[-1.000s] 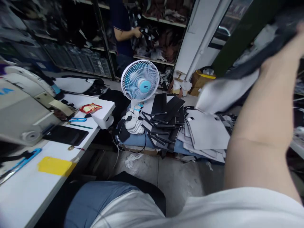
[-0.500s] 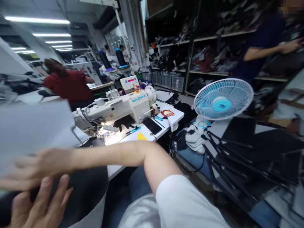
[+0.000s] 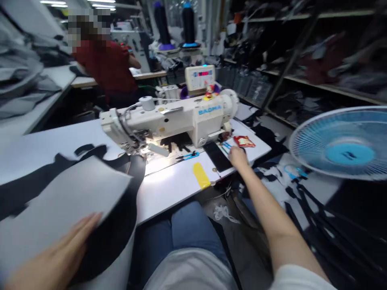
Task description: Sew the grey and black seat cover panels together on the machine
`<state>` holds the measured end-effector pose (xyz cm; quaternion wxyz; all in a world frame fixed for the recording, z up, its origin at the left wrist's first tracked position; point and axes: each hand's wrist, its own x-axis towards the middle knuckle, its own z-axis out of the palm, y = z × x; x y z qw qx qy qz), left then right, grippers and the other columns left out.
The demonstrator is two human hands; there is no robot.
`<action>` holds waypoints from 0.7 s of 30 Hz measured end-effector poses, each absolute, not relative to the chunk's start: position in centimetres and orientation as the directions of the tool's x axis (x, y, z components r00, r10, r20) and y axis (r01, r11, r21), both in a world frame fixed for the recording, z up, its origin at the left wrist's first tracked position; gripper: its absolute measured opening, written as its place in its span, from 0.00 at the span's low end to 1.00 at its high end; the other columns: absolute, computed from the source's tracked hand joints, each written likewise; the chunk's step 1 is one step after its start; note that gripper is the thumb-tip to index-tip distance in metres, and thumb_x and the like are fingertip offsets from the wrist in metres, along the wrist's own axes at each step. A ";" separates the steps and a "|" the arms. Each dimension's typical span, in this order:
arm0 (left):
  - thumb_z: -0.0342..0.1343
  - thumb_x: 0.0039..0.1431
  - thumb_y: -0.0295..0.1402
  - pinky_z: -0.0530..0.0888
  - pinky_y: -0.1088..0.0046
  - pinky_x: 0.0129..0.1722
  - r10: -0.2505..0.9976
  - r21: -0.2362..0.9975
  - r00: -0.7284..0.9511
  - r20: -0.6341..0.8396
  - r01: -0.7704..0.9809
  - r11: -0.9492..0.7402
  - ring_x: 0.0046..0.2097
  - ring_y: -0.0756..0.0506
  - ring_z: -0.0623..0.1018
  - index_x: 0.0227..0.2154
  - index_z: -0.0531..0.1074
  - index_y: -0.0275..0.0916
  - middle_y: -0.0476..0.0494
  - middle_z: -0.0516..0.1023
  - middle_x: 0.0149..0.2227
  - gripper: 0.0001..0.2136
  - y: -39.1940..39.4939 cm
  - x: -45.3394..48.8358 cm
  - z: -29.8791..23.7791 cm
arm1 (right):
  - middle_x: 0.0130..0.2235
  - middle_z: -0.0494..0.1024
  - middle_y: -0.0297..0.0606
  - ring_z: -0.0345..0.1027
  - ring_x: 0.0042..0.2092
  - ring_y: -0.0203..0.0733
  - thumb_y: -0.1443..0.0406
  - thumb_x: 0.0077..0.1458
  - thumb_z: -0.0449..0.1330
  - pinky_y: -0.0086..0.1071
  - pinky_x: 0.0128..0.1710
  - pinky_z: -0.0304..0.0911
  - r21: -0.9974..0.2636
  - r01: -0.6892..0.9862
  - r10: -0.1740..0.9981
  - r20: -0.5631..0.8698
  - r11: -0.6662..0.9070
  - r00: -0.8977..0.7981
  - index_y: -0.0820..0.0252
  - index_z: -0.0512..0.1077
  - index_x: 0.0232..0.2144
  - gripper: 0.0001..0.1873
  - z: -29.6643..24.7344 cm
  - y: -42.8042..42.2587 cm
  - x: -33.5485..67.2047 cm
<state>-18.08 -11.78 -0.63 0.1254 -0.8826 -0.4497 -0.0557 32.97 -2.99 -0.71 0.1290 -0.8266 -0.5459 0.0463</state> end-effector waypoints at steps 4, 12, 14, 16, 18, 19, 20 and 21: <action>0.44 0.53 0.21 0.75 0.73 0.41 0.746 -0.162 0.656 -0.112 0.729 -0.665 0.52 0.44 0.72 0.54 0.65 0.42 0.45 0.70 0.54 0.25 -13.5 -12.9 -0.8 | 0.26 0.73 0.50 0.69 0.32 0.51 0.74 0.43 0.54 0.44 0.35 0.60 -0.223 0.905 0.931 -0.062 -0.363 0.359 0.58 0.65 0.20 0.07 -0.9 -3.2 34.3; 0.53 0.53 0.31 0.64 0.58 0.55 0.785 0.014 0.616 0.057 0.786 -0.618 0.56 0.39 0.66 0.51 0.64 0.37 0.39 0.69 0.52 0.21 -14.1 -12.3 -4.0 | 0.26 0.75 0.43 0.65 0.21 0.44 0.45 0.46 0.55 0.40 0.22 0.62 -0.919 0.387 0.996 -0.088 -0.070 -0.027 0.48 0.72 0.28 0.18 -2.3 -8.5 22.3; 0.52 0.53 0.30 0.64 0.59 0.55 0.772 0.005 0.630 0.086 0.775 -0.633 0.57 0.38 0.64 0.51 0.64 0.36 0.39 0.69 0.52 0.20 -14.0 -12.4 -4.1 | 0.31 0.77 0.41 0.69 0.28 0.44 0.46 0.47 0.56 0.40 0.30 0.67 -0.968 0.250 0.966 -0.090 -0.027 -0.243 0.52 0.71 0.32 0.19 -2.7 -7.9 15.6; 0.51 0.55 0.30 0.64 0.59 0.54 0.755 -0.017 0.644 0.122 0.762 -0.647 0.56 0.38 0.65 0.50 0.65 0.35 0.38 0.69 0.51 0.18 -14.0 -12.3 -4.3 | 0.27 0.73 0.37 0.68 0.31 0.42 0.49 0.45 0.60 0.37 0.33 0.66 -0.964 0.237 0.949 0.043 0.122 -0.312 0.55 0.69 0.28 0.17 -3.3 -6.3 9.7; 0.48 0.57 0.30 0.64 0.58 0.53 0.748 -0.028 0.645 0.155 0.760 -0.649 0.56 0.38 0.66 0.49 0.66 0.35 0.39 0.70 0.51 0.17 -14.0 -12.2 -4.4 | 0.23 0.71 0.34 0.66 0.28 0.39 0.51 0.51 0.55 0.33 0.30 0.64 -0.942 0.264 0.895 0.076 0.209 -0.439 0.57 0.68 0.23 0.17 -3.9 -4.6 5.4; 0.48 0.57 0.30 0.65 0.58 0.53 0.752 -0.028 0.640 0.157 0.764 -0.645 0.56 0.38 0.66 0.49 0.66 0.35 0.39 0.70 0.51 0.16 -14.1 -12.2 -4.5 | 0.23 0.71 0.34 0.66 0.28 0.38 0.52 0.55 0.51 0.32 0.29 0.63 -0.927 0.285 0.872 0.082 0.245 -0.483 0.57 0.68 0.22 0.18 -4.2 -4.0 3.9; 0.47 0.58 0.30 0.65 0.58 0.53 0.756 -0.025 0.636 0.153 0.768 -0.640 0.56 0.38 0.66 0.49 0.66 0.35 0.39 0.70 0.51 0.16 -14.1 -12.1 -4.5 | 0.24 0.72 0.34 0.66 0.28 0.38 0.54 0.57 0.48 0.32 0.30 0.63 -0.911 0.304 0.855 0.091 0.278 -0.510 0.57 0.69 0.22 0.19 -4.4 -3.5 3.0; 0.46 0.58 0.30 0.65 0.58 0.53 0.762 -0.021 0.631 0.144 0.772 -0.635 0.56 0.38 0.66 0.49 0.66 0.35 0.39 0.70 0.51 0.16 -14.1 -12.1 -4.5 | 0.25 0.73 0.35 0.67 0.30 0.38 0.56 0.58 0.47 0.33 0.32 0.63 -0.893 0.325 0.852 0.113 0.313 -0.511 0.57 0.69 0.22 0.20 -4.6 -3.3 2.5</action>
